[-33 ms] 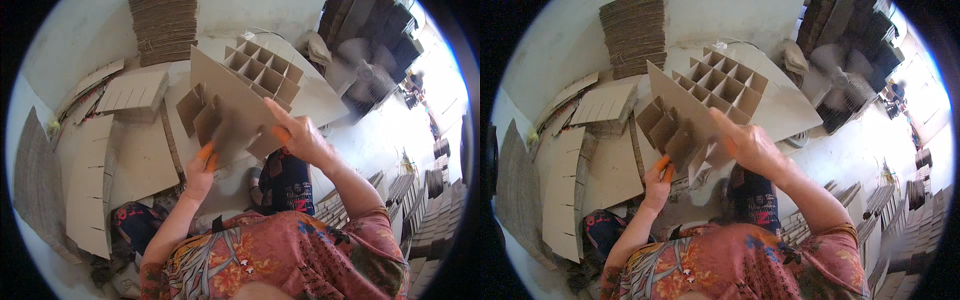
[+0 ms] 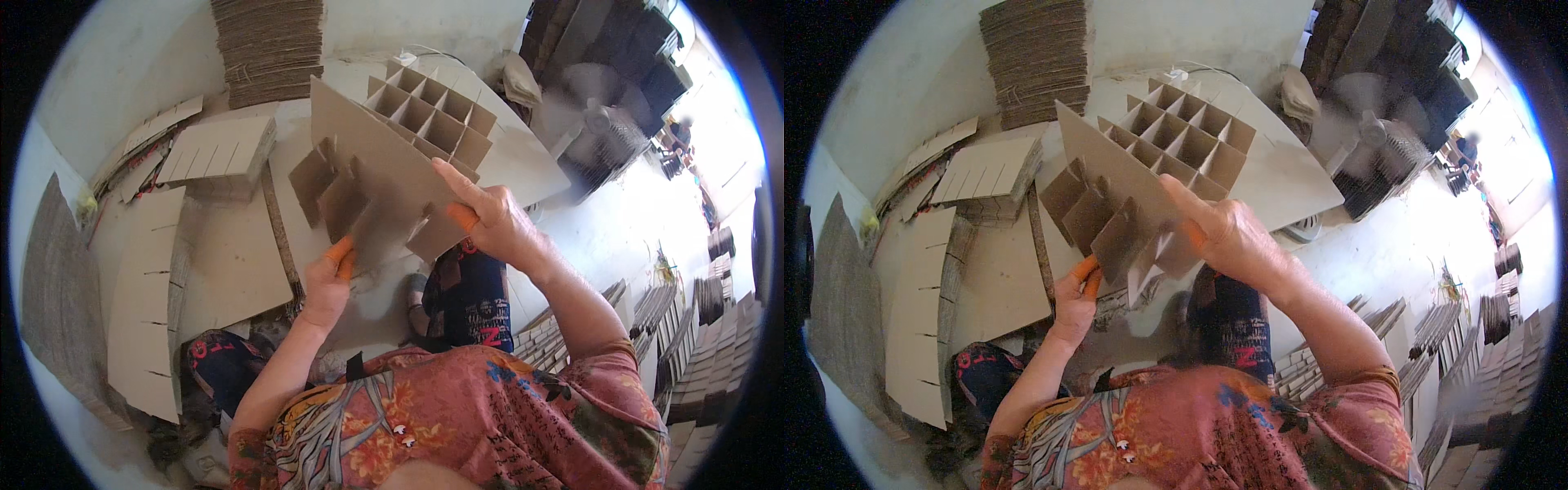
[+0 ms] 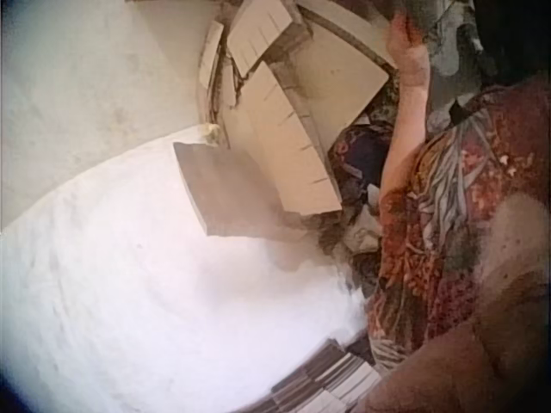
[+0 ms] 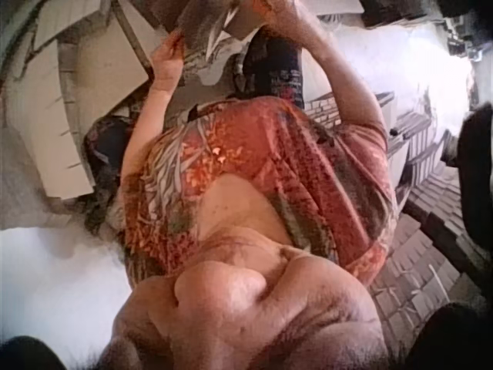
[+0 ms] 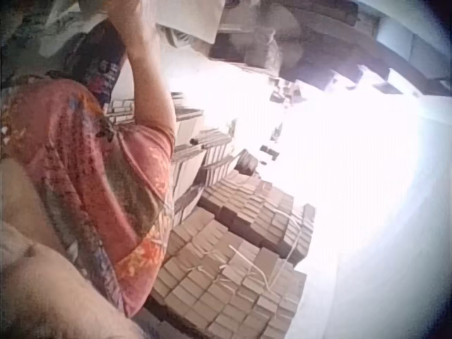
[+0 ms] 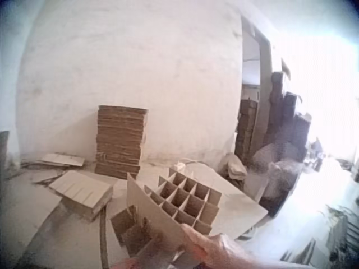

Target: The person sits on the floor and folds pre-cut cardboard sheets into multi-compartment dividers. They repeatedly pick up flat sheets, fold along scored lines, and stack the finished dividers on a nearby pile.

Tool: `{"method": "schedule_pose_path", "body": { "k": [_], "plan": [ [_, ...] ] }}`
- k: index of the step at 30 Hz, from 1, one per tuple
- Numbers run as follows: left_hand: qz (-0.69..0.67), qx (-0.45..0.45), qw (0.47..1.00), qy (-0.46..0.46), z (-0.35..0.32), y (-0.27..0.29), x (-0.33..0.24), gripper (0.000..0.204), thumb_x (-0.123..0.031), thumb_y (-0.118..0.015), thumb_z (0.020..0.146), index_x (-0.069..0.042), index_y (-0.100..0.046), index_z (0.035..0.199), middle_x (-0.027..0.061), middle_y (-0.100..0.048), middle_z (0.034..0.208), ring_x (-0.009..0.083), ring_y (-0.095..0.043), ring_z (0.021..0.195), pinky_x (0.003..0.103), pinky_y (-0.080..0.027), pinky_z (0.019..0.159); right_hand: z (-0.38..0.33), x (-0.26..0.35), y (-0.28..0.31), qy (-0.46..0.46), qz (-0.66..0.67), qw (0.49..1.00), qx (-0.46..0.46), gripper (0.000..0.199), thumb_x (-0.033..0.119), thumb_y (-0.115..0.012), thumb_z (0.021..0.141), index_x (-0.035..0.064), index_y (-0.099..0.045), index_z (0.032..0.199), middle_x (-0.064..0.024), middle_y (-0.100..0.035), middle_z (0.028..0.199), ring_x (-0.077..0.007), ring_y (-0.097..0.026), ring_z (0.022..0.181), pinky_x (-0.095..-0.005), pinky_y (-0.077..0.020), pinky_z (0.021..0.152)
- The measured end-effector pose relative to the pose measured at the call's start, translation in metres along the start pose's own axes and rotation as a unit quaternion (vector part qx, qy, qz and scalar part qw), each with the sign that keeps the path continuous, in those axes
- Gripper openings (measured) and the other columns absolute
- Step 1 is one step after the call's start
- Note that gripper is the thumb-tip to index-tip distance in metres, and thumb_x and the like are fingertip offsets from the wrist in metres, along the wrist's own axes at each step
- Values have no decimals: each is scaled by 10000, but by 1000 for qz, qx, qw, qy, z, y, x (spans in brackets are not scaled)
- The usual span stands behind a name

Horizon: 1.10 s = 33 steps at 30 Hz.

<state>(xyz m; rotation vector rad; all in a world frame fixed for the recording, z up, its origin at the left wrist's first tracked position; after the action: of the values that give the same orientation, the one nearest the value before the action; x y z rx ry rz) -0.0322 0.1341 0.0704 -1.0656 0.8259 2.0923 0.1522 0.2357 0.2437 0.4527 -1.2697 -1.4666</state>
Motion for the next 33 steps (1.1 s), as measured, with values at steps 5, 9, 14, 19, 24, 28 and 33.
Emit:
{"method": "schedule_pose_path", "body": {
  "k": [5, 9, 14, 19, 24, 28, 33],
  "plan": [
    [47, 18, 998, -40, 7, 2, -16, 303, 5, -644, 847, -48, -650, 1145, 184, -681, 983, 283, -674, 894, 328, -510, 787, 5, -16, -23, -57, -35, 994, 92, 655, 20, -600, 839, 98, -366, 1446, -265, -584, 718, -401, -614, 636, -437, -484, 612],
    [41, 12, 999, -29, 10, 9, -14, 272, -27, -658, 853, -37, -652, 1125, 165, -683, 1014, 254, -668, 907, 326, -506, 804, 10, -10, -21, -20, -16, 999, 38, 652, 24, -604, 834, 122, -383, 1440, -255, -607, 747, -399, -632, 675, -445, -494, 630],
    [37, -102, 994, 20, 17, 35, -12, 358, -84, -701, 849, -36, -602, 1189, 114, -647, 1062, 221, -621, 965, 332, -498, 824, 8, -23, -29, -22, -28, 999, 37, 648, 28, -609, 831, 119, -392, 1435, -243, -624, 742, -395, -644, 701, -447, -506, 641],
    [51, -152, 986, 35, 35, 56, 8, 508, -128, -665, 899, -49, -445, 1350, 125, -530, 1259, 228, -522, 1160, 379, -438, 955, 7, -27, -51, -55, -59, 990, 112, 633, 64, -591, 820, 105, -392, 1418, -235, -615, 712, -399, -635, 675, -461, -508, 605],
    [4, -121, 987, 102, 47, 55, 37, 556, -134, -648, 904, -36, -397, 1390, 147, -468, 1376, 258, -469, 1246, 407, -379, 1029, 2, -37, -72, -68, -57, 986, 141, 650, 160, -609, 822, 100, -369, 1423, -218, -637, 719, -396, -647, 685, -475, -524, 610],
    [-6, -140, 986, 93, 27, 63, 33, 534, -114, -617, 917, -28, -406, 1400, 138, -467, 1384, 248, -463, 1256, 393, -357, 1044, 8, -34, -26, -74, 11, 997, -23, 667, 322, -690, 847, 75, -414, 1402, -203, -672, 815, -350, -680, 762, -427, -545, 682],
    [-83, -37, 994, 62, 30, 35, -6, 487, -139, -532, 977, -6, -383, 1421, 146, -442, 1414, 230, -431, 1289, 353, -340, 1061, -17, -146, 8, -233, 123, 902, -342, 604, 327, -650, 908, -69, -441, 1313, -230, -618, 1102, -246, -611, 966, -369, -488, 851]
  ]
}}
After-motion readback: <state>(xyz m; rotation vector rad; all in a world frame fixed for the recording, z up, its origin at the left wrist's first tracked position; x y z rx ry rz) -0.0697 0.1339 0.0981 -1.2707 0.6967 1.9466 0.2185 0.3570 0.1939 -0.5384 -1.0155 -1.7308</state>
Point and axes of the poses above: each hand's wrist, its own z-axis towards the middle knuckle, its own y-axis out of the back of the hand, x = y × z, the point moved 9 cm from there along z, towards the middle knuckle
